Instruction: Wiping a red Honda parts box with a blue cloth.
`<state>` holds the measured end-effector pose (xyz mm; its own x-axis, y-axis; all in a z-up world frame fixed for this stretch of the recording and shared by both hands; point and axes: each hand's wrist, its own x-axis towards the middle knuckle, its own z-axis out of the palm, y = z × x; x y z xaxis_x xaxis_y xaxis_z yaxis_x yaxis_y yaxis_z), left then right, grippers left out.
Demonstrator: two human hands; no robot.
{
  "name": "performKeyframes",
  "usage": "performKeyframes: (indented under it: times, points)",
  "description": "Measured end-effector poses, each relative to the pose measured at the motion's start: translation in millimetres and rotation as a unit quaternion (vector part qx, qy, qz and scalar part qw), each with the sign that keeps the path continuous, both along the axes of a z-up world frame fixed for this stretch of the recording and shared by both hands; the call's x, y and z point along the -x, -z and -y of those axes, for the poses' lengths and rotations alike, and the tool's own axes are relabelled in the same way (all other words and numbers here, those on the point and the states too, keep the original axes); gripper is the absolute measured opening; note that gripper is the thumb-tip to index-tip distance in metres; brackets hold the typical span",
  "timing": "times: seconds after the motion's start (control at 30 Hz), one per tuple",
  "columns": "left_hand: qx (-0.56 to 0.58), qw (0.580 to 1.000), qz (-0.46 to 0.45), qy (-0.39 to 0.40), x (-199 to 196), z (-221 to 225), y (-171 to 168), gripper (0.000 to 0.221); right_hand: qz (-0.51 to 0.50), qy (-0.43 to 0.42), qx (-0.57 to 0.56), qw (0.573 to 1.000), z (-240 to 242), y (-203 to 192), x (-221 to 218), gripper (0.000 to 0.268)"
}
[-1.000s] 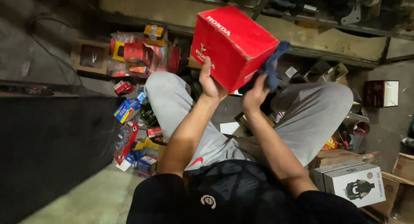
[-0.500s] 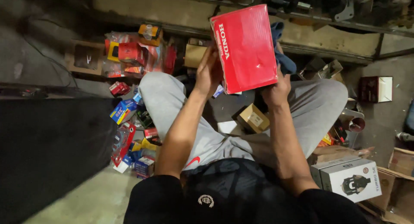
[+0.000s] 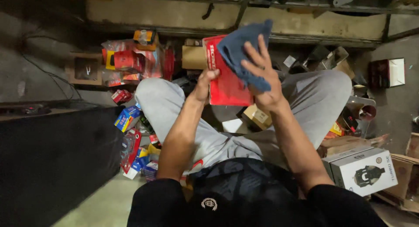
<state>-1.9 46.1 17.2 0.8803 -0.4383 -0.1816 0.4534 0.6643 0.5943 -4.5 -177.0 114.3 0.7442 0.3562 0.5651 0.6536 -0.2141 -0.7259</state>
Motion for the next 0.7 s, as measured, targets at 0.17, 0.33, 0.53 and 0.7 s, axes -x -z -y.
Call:
performKeyframes:
  times: [0.17,0.33,0.53,0.7]
  points:
    - [0.014,0.999,0.040,0.031,5,3,-6,0.075,-0.048,0.050,-0.032,0.997,-3,-7,-38,0.041]
    - [0.033,0.999,0.008,0.036,8,-4,13,0.075,-0.216,0.160,-0.105,0.957,-2,21,-61,0.035]
    - [0.049,0.998,-0.032,0.027,6,2,12,0.079,-0.372,0.203,-0.303,0.854,-4,66,-57,0.042]
    - [0.111,0.986,-0.002,-0.125,1,6,-5,0.081,-0.539,0.174,-0.385,0.729,-11,82,-20,0.046]
